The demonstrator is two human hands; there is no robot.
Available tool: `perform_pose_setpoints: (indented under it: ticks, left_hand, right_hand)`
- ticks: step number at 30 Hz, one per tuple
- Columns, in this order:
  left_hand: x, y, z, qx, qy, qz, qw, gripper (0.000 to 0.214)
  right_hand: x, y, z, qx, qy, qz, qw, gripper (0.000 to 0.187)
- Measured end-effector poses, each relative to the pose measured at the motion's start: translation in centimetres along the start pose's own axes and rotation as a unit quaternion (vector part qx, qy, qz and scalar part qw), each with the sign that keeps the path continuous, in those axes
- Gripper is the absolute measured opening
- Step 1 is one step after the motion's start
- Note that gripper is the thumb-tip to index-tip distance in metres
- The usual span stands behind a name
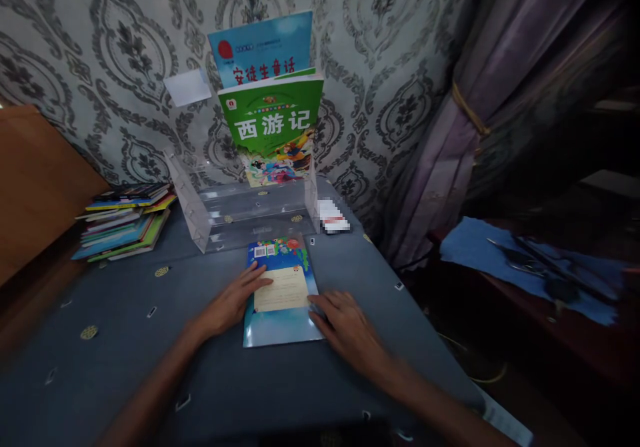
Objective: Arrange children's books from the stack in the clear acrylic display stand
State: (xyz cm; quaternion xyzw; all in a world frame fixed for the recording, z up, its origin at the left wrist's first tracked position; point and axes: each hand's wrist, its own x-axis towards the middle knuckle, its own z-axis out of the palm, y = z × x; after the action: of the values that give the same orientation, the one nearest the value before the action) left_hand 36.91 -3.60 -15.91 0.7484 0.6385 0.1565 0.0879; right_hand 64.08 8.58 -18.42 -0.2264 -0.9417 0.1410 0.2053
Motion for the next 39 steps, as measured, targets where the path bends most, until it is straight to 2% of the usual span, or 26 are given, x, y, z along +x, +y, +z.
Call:
perform_pose_setpoints:
  ticks: [3, 6, 10, 15, 19, 23, 28, 30, 35, 39]
  left_hand:
    - [0.8, -0.5, 0.0, -0.008, 0.009, 0.000, 1.000, 0.052]
    - [2.1, -0.9, 0.3, 0.014, 0.030, -0.030, 0.999, 0.044]
    - [4.4, -1.7, 1.5, 0.070, 0.089, -0.091, 0.989, 0.039]
    - [5.9, -2.8, 2.7, 0.106, 0.140, -0.110, 0.978, 0.039]
    - [5.9, -3.1, 3.1, 0.113, 0.153, -0.104, 0.976, 0.041]
    - [5.9, -2.9, 3.1, 0.112, 0.150, -0.120, 0.975, 0.040]
    - [6.0, -2.5, 2.9, 0.113, 0.142, -0.129, 0.975, 0.039]
    - [6.0, -2.5, 2.9, 0.120, 0.139, -0.130, 0.974, 0.039]
    - [6.0, -2.2, 2.5, 0.131, 0.128, -0.132, 0.974, 0.038]
    - [6.0, -1.3, 1.7, 0.154, 0.095, -0.140, 0.973, 0.039]
  right_hand:
    - [0.4, 0.3, -0.2, 0.005, -0.016, -0.003, 1.000, 0.025]
    - [1.2, 0.5, -0.8, -0.002, -0.033, 0.005, 0.999, 0.026]
    - [4.2, -0.1, -0.8, -0.028, -0.038, 0.006, 0.999, 0.032]
    - [10.1, -1.6, 1.8, -0.009, -0.046, -0.084, 0.995, 0.037]
    - [13.1, -1.6, 3.3, -0.003, -0.052, -0.091, 0.994, 0.036]
    - [13.3, -0.1, 3.1, -0.002, -0.047, -0.087, 0.995, 0.034]
    - [12.5, 2.7, 2.2, 0.000, -0.014, 0.018, 1.000, 0.034]
    - [12.4, 3.5, 1.9, -0.001, -0.012, 0.039, 0.999, 0.033]
    - [12.5, 4.3, 1.7, 0.010, -0.006, 0.022, 1.000, 0.031]
    - [12.5, 4.9, 1.9, 0.043, 0.000, 0.011, 0.999, 0.033]
